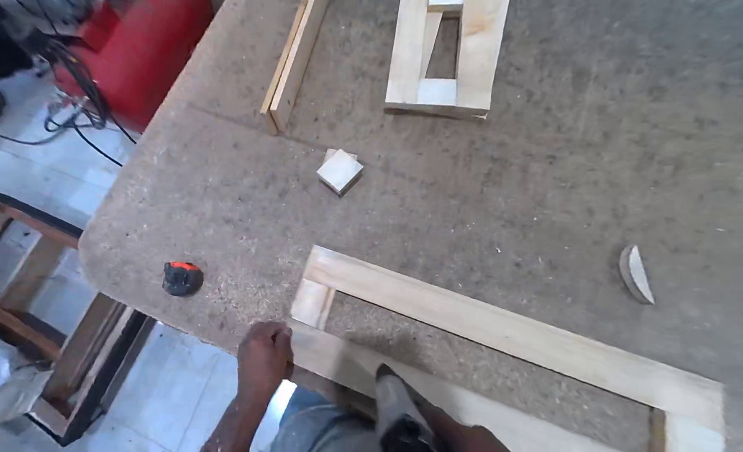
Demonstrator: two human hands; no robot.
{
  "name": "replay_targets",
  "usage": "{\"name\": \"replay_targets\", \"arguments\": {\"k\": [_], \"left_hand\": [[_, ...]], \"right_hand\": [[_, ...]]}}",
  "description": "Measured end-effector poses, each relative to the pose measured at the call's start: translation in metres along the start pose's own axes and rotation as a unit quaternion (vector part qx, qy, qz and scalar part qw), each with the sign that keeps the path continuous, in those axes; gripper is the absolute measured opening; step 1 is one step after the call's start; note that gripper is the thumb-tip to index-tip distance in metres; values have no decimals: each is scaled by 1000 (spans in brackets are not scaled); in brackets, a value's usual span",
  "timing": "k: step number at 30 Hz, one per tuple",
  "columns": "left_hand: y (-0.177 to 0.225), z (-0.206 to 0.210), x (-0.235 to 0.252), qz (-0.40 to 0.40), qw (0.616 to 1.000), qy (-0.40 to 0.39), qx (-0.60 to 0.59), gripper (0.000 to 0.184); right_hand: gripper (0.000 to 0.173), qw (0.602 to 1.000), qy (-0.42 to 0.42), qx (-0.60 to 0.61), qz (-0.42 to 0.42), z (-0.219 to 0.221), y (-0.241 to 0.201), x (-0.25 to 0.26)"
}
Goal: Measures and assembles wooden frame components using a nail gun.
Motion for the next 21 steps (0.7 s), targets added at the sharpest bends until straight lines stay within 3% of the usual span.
{"name": "replay_targets", "arguments": {"k": [3, 6, 12, 21], "left_hand": [[-18, 21, -7, 5, 993, -115, -41, 29], [-26, 24, 1, 43, 986, -158, -30, 31], [-18, 10, 20, 8, 959, -281, 41, 42], [-6, 9, 29, -58, 947, -306, 83, 41]], "right_hand": [[70, 996, -59, -62, 39, 17, -45, 37], [70, 991, -86, -93, 39, 21, -74, 69], [67, 991, -69, -105, 48, 25, -90, 100], [69, 992, -69, -93, 48, 18, -99, 118]]}}
Point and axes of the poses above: each hand's wrist, its own x-axis towards the middle knuckle, its own z-axis out of the palm, y = z × x, the point moved 5 cm from there along x, towards the middle knuckle, and after that the axes turned 6 degrees about -y, right-handed, at the moved point
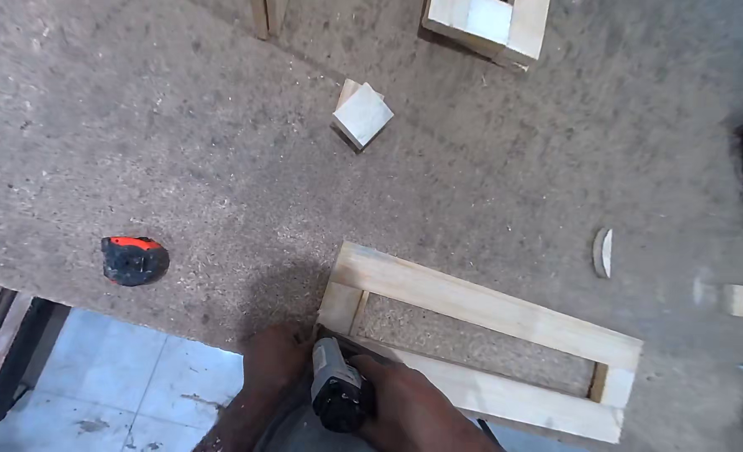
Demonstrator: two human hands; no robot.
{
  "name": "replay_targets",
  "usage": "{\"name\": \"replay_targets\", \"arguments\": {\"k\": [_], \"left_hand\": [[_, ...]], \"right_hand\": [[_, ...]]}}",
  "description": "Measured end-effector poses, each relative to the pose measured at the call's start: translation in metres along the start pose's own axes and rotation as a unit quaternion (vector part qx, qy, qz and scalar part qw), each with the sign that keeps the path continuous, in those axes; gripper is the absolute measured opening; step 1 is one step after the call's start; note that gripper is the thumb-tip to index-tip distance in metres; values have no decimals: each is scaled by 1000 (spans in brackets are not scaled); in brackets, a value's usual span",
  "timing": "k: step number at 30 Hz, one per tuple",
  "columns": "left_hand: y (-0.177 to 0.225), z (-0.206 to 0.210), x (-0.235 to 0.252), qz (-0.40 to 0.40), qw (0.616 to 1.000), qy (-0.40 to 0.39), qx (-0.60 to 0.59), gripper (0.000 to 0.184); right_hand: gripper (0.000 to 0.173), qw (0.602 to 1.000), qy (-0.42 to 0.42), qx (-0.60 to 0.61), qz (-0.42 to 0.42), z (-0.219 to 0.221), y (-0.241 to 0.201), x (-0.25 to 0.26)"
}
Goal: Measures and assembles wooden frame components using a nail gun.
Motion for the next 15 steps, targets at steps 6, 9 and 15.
{"name": "replay_targets", "arguments": {"k": [6, 9, 15], "left_hand": [[0, -2, 3, -5, 1000, -2, -8, 39], [-1, -1, 4, 3, 1000, 8, -14, 40], [-8, 6, 11, 2, 999, 5, -35, 39]], "right_hand": [[59, 1000, -20, 16, 8, -3, 1, 1], [63, 999, -20, 32, 9, -2, 4, 0], [62, 999, -11, 40, 12, 0, 15, -3]]}}
Point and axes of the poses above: each hand's wrist, its own x-axis towards the middle knuckle, its own z-axis out of the palm, y = z × x, the point moved 5 cm from there along x, towards the middle knuckle, and after that the axes turned 6 degrees about -y, right-handed, at the moved point
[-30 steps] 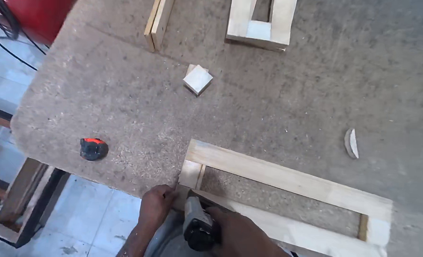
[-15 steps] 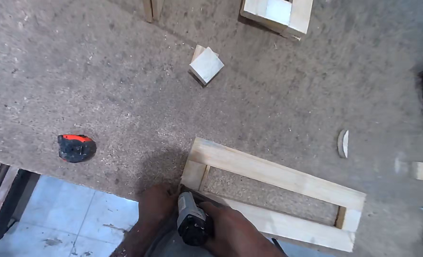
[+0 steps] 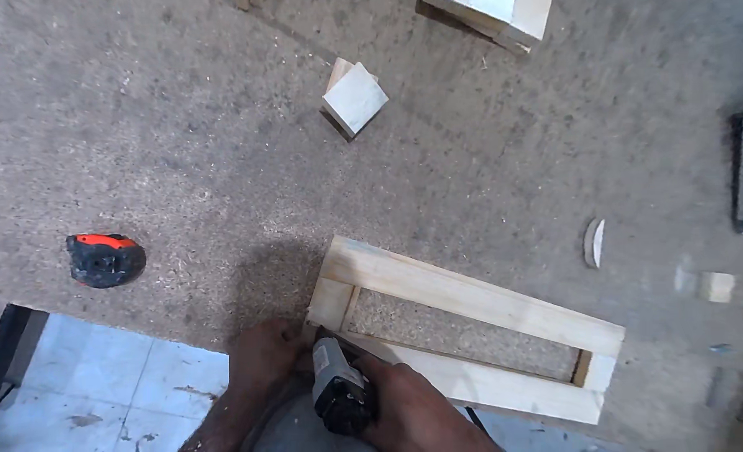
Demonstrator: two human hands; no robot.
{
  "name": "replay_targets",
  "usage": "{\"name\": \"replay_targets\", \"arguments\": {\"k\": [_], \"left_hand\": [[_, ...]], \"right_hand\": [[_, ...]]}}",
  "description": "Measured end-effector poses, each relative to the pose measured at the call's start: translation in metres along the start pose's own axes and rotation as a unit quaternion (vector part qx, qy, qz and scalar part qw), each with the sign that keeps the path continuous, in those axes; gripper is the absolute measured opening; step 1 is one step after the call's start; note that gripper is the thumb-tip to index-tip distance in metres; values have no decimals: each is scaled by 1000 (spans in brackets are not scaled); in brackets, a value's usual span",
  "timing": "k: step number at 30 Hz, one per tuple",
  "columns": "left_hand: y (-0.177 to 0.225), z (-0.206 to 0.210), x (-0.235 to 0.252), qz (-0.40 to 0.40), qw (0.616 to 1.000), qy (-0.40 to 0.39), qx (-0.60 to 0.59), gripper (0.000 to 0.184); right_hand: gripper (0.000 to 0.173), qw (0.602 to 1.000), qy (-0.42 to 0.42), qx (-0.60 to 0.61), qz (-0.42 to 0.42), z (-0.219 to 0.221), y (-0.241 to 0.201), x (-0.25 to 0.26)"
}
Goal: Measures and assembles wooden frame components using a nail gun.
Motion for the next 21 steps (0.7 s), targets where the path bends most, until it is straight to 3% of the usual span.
{"name": "replay_targets", "arguments": {"k": [21], "left_hand": [[-4, 4, 3, 5, 999, 34, -22, 38]], "right_hand": [[62, 1000, -4, 8, 15, 3, 39, -12]]}}
Point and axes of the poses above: each hand's wrist, its own x-axis towards the middle knuckle, its own z-axis out of the palm, y = z × x, the point moved 5 cm from there along x, towards the middle knuckle, and after that the axes turned 6 degrees about -y, right-handed, at the moved point
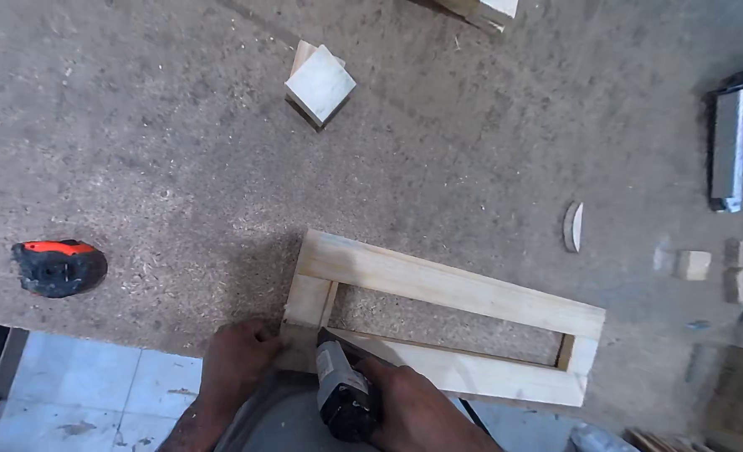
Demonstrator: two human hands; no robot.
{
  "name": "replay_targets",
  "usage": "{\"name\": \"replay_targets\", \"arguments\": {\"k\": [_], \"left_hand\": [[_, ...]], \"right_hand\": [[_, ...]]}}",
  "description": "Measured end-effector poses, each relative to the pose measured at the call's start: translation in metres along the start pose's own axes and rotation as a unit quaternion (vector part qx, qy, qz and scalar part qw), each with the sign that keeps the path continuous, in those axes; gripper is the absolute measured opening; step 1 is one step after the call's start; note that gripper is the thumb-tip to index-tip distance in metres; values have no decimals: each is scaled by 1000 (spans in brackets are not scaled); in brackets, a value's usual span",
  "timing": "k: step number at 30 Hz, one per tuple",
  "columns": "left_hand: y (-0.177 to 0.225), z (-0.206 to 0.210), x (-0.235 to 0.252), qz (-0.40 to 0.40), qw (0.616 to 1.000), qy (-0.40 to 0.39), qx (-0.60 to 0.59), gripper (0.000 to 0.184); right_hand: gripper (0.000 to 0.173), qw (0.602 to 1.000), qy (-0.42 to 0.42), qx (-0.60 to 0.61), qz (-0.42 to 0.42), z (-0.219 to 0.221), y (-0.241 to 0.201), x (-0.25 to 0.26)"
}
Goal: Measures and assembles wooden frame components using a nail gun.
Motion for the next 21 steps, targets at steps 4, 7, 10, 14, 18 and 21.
{"name": "replay_targets", "arguments": {"k": [4, 7, 10, 14, 18, 21], "left_hand": [[-1, 0, 2, -7, 1000, -6, 1, 38], [0, -1, 2, -10, 1000, -10, 11, 38], [5, -3, 1, -14, 999, -28, 29, 40], [20, -14, -3, 18, 992, -75, 99, 47], [49, -33, 5, 23, 991, -65, 115, 58], [62, -42, 19, 6, 987, -69, 148, 58]], "right_hand": [[62, 1000, -7, 2, 13, -1, 0, 0], [62, 1000, -3, 15, 17, -1, 4, 0], [59, 1000, -18, 10, 20, -4, 5, 1], [67, 1000, -15, 11, 22, -23, 2, -14], [66, 999, 28, 41, 3, -61, -24, -26], [62, 996, 66, 53, -24, -72, -43, -7]]}}
Point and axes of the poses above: each hand's wrist, its own x-axis towards the middle knuckle, its own z-axis out of the palm, y = z × x, the point moved 5 cm from there along x, towards the middle knuckle, and after that the axes turned 6 degrees about -y, right-handed, at the moved point
